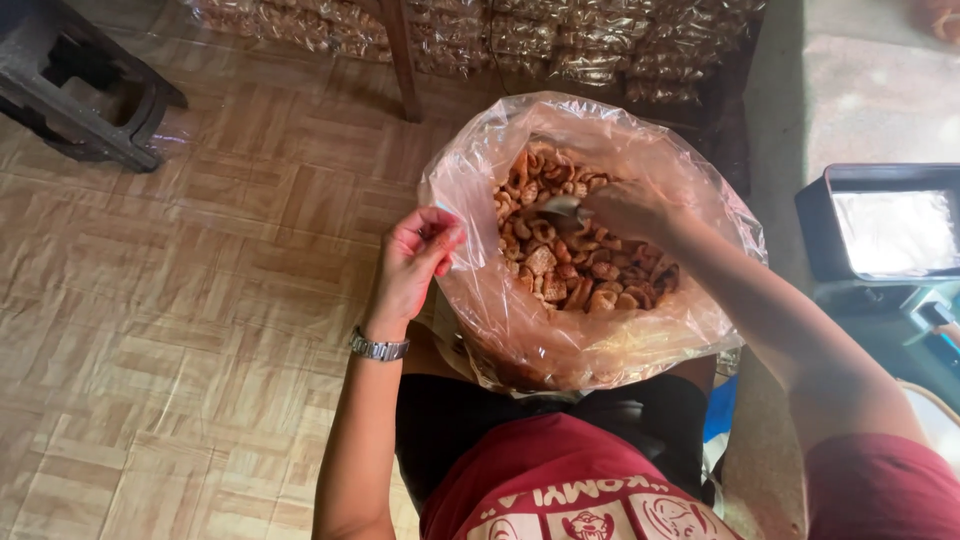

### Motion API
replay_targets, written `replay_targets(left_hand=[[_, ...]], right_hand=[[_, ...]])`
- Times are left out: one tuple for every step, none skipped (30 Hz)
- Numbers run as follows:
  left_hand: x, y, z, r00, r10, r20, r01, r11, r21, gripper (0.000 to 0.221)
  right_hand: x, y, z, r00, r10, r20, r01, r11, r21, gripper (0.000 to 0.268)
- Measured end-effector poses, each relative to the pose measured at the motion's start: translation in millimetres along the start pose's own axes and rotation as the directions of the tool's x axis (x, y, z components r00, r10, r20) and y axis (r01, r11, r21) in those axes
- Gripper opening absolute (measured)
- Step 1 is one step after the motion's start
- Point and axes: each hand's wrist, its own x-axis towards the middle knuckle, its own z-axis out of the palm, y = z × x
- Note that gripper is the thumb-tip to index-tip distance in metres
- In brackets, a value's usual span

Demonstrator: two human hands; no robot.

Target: Scooping chicharon snacks into small plastic bags and sealing them using a manual heat sealer.

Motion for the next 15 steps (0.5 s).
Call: replay_targets(left_hand=[[-2, 1, 3, 1.000, -0.018, 0.012, 0.018, 1.000, 0.014, 0.008], [-2, 1, 1, 1.000, -0.019, 0.010, 0.019, 1.000, 0.014, 0.008], [-1, 0, 0, 1.000, -0.016, 0.009, 0.016, 1.000, 0.024, 0.008], [0, -2, -1, 1.000, -0.013, 0.008, 0.013, 0.999, 0.034, 0.009], [2, -2, 2, 1.000, -0.010, 0.009, 0.009, 0.999, 0.033, 0.009], [3, -2, 6, 1.000, 0.009, 0.016, -0.010, 0.999, 0.038, 0.009], [3, -3, 8, 1.000, 0.024, 0.019, -0.025, 0.999, 0.045, 0.009], [5, -7, 12, 1.000, 0.025, 0.017, -0.026, 0.999, 0.044, 0.009], [7, -12, 17, 0.999, 0.030, 0.041, -0.031, 0.999, 0.027, 0.009], [8, -17, 21, 0.997, 0.035, 0.064, -0.036, 0.999, 0.010, 0.009], [7, -15, 23, 0.997, 0.032, 0.068, -0.033, 0.999, 0.008, 0.009], [6, -13, 25, 0.997, 0.031, 0.068, -0.033, 0.999, 0.029, 0.011], [5, -10, 27, 0.997, 0.030, 0.066, -0.033, 0.998, 0.050, 0.014], [4, -9, 25, 0.997, 0.026, 0.068, -0.030, 0.998, 0.050, 0.014], [3, -8, 22, 0.999, 0.013, 0.049, -0.016, 0.998, 0.062, 0.013]], right_hand=[[0, -3, -6, 0.994, 0.000, 0.113, -0.012, 0.994, 0.109, 0.029], [-5, -6, -32, 0.993, -0.002, 0.114, -0.010, 0.994, 0.109, 0.029], [-11, -9, -55, 0.974, 0.001, 0.225, -0.040, 0.985, 0.169, 0.026], [-17, -11, -78, 0.943, -0.004, 0.333, -0.075, 0.971, 0.226, 0.028], [-17, -10, -70, 0.944, -0.003, 0.331, -0.075, 0.972, 0.223, 0.028], [-17, -9, -62, 0.958, -0.001, 0.286, -0.065, 0.973, 0.220, 0.025], [-18, -10, -54, 0.970, -0.002, 0.243, -0.052, 0.974, 0.219, 0.023], [-3, -3, 5, 0.970, -0.004, 0.243, -0.050, 0.975, 0.218, 0.023], [10, 6, 61, 0.995, -0.001, 0.101, 0.004, 0.999, -0.033, 0.052], [32, 17, 112, 0.999, -0.034, -0.040, 0.021, 0.958, -0.287, 0.088], [25, 8, 97, 0.999, -0.030, -0.038, 0.018, 0.958, -0.286, 0.088], [17, -1, 82, 0.999, -0.036, 0.033, 0.043, 0.966, -0.253, 0.090], [10, -11, 67, 0.994, -0.046, 0.103, 0.068, 0.974, -0.218, 0.094], [-5, -4, 52, 0.993, -0.045, 0.105, 0.067, 0.974, -0.216, 0.094], [-19, 1, 37, 0.989, -0.081, 0.127, 0.106, 0.973, -0.204, 0.064]])
